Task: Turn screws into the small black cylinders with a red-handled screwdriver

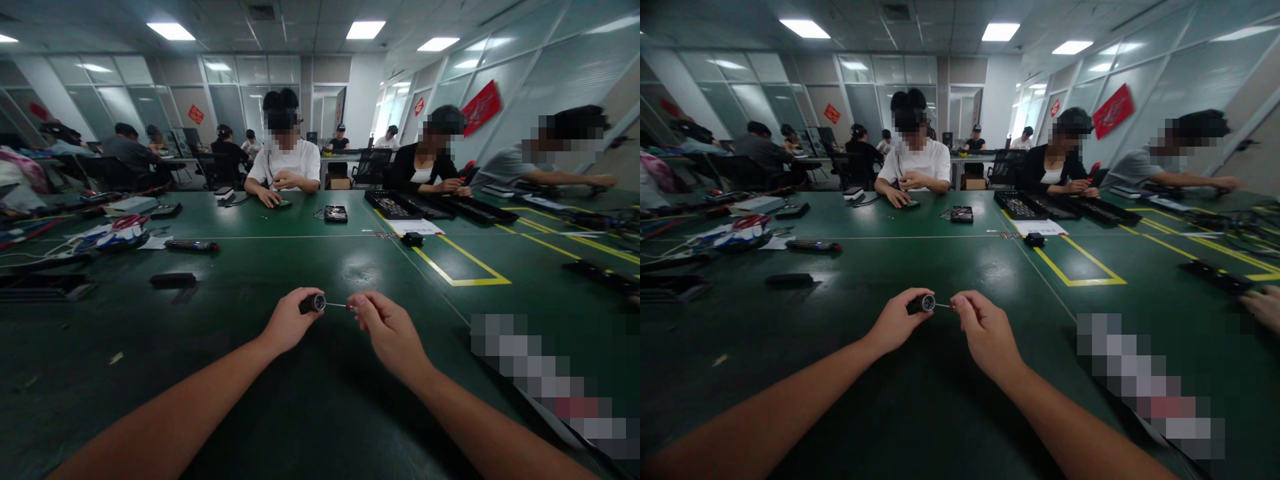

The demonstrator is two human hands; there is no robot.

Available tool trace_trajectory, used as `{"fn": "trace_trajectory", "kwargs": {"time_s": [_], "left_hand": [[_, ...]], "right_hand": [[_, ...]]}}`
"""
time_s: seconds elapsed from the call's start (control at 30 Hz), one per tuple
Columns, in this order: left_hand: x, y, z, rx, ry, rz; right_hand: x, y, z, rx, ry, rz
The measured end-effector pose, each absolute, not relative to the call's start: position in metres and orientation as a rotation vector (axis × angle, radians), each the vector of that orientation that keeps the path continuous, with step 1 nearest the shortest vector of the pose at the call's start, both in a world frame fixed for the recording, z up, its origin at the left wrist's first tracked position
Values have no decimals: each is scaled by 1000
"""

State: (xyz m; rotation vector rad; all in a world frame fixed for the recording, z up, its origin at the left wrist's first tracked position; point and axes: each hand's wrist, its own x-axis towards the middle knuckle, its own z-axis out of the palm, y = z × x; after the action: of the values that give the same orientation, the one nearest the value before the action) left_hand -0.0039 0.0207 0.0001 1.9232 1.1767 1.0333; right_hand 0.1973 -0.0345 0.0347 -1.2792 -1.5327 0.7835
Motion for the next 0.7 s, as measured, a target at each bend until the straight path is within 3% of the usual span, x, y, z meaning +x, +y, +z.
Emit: {"fn": "trace_trajectory", "kwargs": {"time_s": [0.4, 0.7], "left_hand": [[-4, 20, 1, 1920, 1186, 1013], [-4, 20, 1, 1923, 1179, 1016]], "right_hand": [[196, -35, 35, -1187, -1458, 895], [196, -35, 36, -1233, -1464, 781]]}}
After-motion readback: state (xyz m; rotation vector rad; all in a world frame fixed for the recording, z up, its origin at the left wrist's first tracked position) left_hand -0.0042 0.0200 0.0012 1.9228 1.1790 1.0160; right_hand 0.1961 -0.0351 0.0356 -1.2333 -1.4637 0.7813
